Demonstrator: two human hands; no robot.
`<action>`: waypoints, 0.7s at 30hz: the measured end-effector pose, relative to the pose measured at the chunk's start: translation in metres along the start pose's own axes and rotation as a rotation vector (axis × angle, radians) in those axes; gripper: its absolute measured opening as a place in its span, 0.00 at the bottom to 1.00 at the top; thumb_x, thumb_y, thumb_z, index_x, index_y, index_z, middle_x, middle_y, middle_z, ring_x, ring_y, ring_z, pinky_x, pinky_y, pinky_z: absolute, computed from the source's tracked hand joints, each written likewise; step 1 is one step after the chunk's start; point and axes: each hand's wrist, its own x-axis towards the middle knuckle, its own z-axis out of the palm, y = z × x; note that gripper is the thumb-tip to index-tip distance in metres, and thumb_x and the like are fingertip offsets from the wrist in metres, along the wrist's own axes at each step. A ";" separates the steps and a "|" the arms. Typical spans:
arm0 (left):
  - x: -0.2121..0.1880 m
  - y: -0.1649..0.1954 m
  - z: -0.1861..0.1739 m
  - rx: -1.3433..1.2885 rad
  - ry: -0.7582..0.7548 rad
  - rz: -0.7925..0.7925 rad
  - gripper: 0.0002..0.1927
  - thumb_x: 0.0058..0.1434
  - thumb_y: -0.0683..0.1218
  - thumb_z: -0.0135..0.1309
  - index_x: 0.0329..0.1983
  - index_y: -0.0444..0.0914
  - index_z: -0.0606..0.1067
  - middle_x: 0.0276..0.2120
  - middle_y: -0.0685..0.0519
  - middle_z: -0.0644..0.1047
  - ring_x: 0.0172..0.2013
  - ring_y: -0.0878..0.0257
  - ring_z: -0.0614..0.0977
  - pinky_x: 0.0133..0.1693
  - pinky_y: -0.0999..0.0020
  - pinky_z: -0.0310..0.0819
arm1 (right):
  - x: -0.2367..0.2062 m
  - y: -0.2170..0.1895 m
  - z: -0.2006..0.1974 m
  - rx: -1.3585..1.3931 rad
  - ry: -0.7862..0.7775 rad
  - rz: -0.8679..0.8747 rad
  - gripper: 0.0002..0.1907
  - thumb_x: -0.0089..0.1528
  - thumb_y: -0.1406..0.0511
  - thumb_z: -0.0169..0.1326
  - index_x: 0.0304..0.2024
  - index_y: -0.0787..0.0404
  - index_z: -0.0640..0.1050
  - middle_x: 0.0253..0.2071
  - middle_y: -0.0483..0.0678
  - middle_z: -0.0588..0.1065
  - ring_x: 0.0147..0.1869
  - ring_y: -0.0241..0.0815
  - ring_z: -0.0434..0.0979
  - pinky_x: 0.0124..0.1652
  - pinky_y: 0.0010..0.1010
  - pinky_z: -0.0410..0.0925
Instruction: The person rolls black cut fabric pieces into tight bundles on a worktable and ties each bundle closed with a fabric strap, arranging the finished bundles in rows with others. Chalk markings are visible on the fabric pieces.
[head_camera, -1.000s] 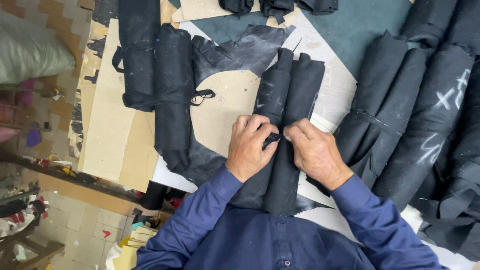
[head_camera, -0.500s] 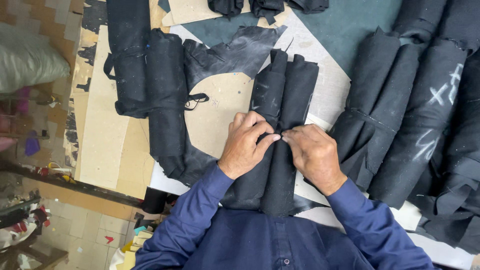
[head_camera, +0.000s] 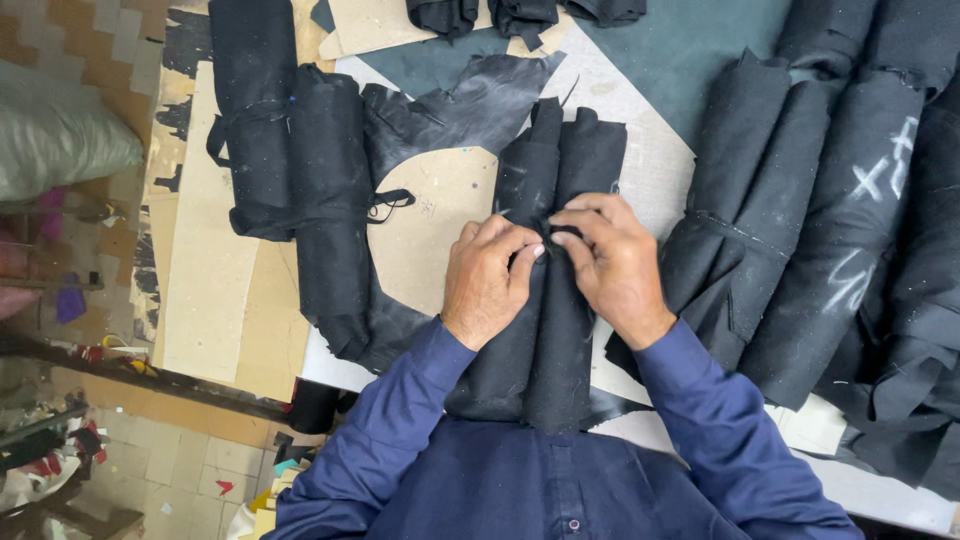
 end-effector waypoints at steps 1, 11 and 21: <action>0.000 0.001 0.000 0.001 0.001 -0.005 0.03 0.63 0.45 0.57 0.37 0.42 0.81 0.36 0.54 0.77 0.40 0.52 0.75 0.44 0.56 0.70 | -0.009 -0.006 -0.002 -0.062 0.091 -0.006 0.08 0.59 0.73 0.63 0.42 0.65 0.82 0.43 0.55 0.78 0.44 0.49 0.80 0.43 0.32 0.72; 0.006 0.000 0.000 -0.027 -0.090 -0.032 0.03 0.63 0.45 0.58 0.35 0.41 0.80 0.34 0.53 0.77 0.39 0.52 0.75 0.44 0.57 0.70 | -0.040 -0.008 0.024 -0.115 0.225 0.160 0.09 0.56 0.72 0.68 0.38 0.64 0.84 0.37 0.49 0.80 0.36 0.39 0.78 0.37 0.28 0.72; 0.003 -0.002 -0.009 -0.088 -0.064 0.058 0.03 0.62 0.44 0.59 0.38 0.41 0.81 0.36 0.53 0.77 0.39 0.53 0.75 0.45 0.59 0.70 | -0.020 0.031 0.006 0.895 -0.062 0.697 0.06 0.69 0.70 0.47 0.38 0.59 0.74 0.41 0.42 0.81 0.29 0.31 0.73 0.26 0.22 0.64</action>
